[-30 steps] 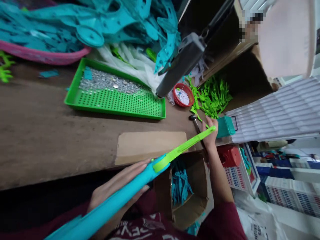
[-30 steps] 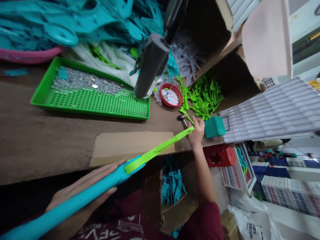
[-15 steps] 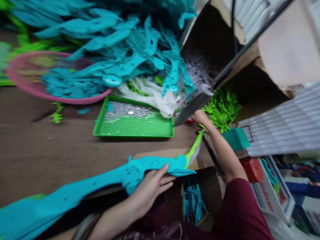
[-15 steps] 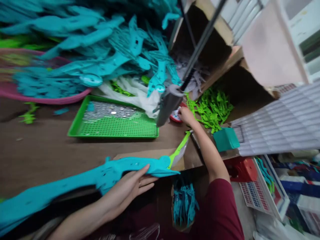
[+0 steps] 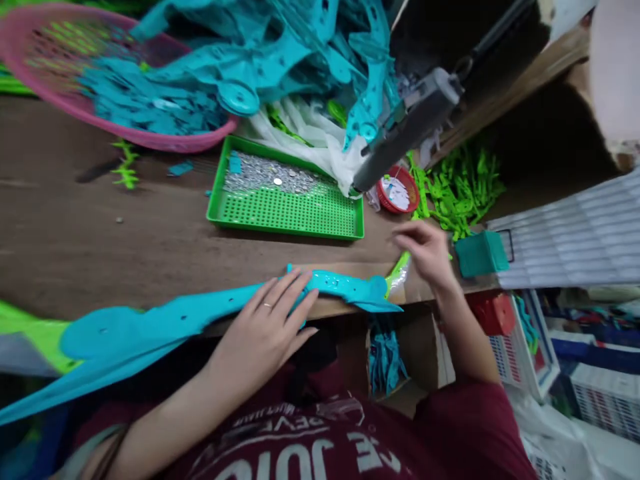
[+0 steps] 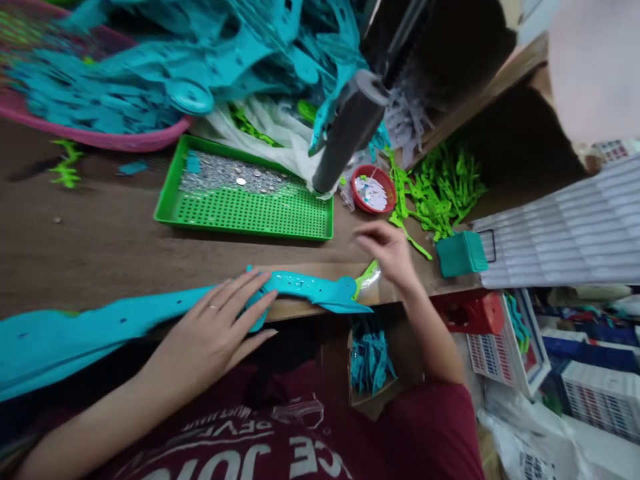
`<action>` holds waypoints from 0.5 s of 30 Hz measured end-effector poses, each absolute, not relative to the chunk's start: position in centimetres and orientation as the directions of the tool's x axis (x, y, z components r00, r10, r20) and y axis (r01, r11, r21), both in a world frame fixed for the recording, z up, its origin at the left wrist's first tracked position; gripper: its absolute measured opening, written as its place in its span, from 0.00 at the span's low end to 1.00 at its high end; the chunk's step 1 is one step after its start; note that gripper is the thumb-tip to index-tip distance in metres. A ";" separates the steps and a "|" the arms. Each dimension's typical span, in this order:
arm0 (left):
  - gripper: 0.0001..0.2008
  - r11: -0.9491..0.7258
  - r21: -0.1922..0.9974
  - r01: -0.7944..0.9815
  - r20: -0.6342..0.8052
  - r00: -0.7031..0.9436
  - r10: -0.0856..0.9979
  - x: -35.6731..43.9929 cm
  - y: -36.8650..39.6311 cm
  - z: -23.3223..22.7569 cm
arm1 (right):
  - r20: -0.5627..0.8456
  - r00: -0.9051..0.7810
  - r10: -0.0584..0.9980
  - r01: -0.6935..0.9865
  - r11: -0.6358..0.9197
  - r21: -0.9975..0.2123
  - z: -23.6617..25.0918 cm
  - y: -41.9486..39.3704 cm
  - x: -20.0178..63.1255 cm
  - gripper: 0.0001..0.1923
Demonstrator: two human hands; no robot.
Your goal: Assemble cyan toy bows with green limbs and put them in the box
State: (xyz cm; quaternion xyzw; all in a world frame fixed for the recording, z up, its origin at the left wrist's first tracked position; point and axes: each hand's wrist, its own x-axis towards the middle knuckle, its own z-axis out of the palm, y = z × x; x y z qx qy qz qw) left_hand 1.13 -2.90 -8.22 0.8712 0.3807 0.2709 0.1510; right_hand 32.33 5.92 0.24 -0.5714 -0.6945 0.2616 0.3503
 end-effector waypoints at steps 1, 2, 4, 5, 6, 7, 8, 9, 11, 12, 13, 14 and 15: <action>0.23 -0.665 0.443 0.601 0.361 0.559 0.746 1.8 -2.4 -8.0 | 0.134 -0.236 0.963 0.566 0.248 -0.787 -0.4 4.4 30.9 0.10; 0.24 -0.654 0.431 0.622 0.352 0.551 0.757 2.4 -2.0 -7.7 | 0.131 -0.353 0.926 0.523 0.312 -0.793 -1.0 3.3 29.7 0.10; 0.21 -0.604 0.436 0.667 0.297 0.527 0.796 3.4 -1.0 -6.9 | 0.154 -0.517 0.842 0.470 0.429 -0.771 -2.4 2.0 28.3 0.11; 0.19 -0.577 0.446 0.684 0.264 0.515 0.815 3.8 -0.6 -6.7 | 0.172 -0.560 0.810 0.460 0.477 -0.749 -2.9 1.7 28.1 0.11; 0.16 -0.554 0.456 0.697 0.238 0.504 0.830 4.0 -0.3 -6.5 | 0.184 -0.582 0.792 0.463 0.508 -0.726 -3.4 1.7 28.0 0.11; 0.14 -0.535 0.466 0.705 0.221 0.492 0.842 4.1 0.0 -6.5 | 0.189 -0.592 0.783 0.473 0.528 -0.705 -3.7 1.7 28.1 0.12; 0.14 -0.522 0.474 0.709 0.213 0.483 0.849 4.2 0.2 -6.5 | 0.191 -0.598 0.779 0.484 0.540 -0.688 -3.9 1.8 28.2 0.12; 0.14 -0.516 0.480 0.709 0.211 0.477 0.853 4.1 0.3 -6.6 | 0.192 -0.599 0.777 0.495 0.548 -0.674 -4.0 1.9 28.4 0.12; 0.14 -0.507 0.487 0.711 0.212 0.467 0.859 4.1 0.3 -6.9 | 0.198 -0.614 0.764 0.498 0.570 -0.653 -4.1 2.0 28.5 0.11; 0.15 -0.500 0.489 0.715 0.207 0.462 0.862 4.0 0.2 -7.0 | 0.200 -0.629 0.751 0.491 0.583 -0.647 -4.1 2.0 28.5 0.10; 0.15 -0.495 0.489 0.719 0.201 0.459 0.865 4.0 0.2 -7.1 | 0.199 -0.644 0.739 0.483 0.594 -0.643 -4.1 2.0 28.4 0.10; 0.14 -0.492 0.489 0.721 0.197 0.458 0.867 3.9 0.2 -7.2 | 0.192 -0.657 0.729 0.478 0.600 -0.641 -4.0 2.0 28.4 0.10; 0.14 -0.489 0.489 0.722 0.194 0.457 0.868 3.9 0.1 -7.2 | 0.178 -0.668 0.722 0.479 0.601 -0.640 -4.0 2.0 28.3 0.10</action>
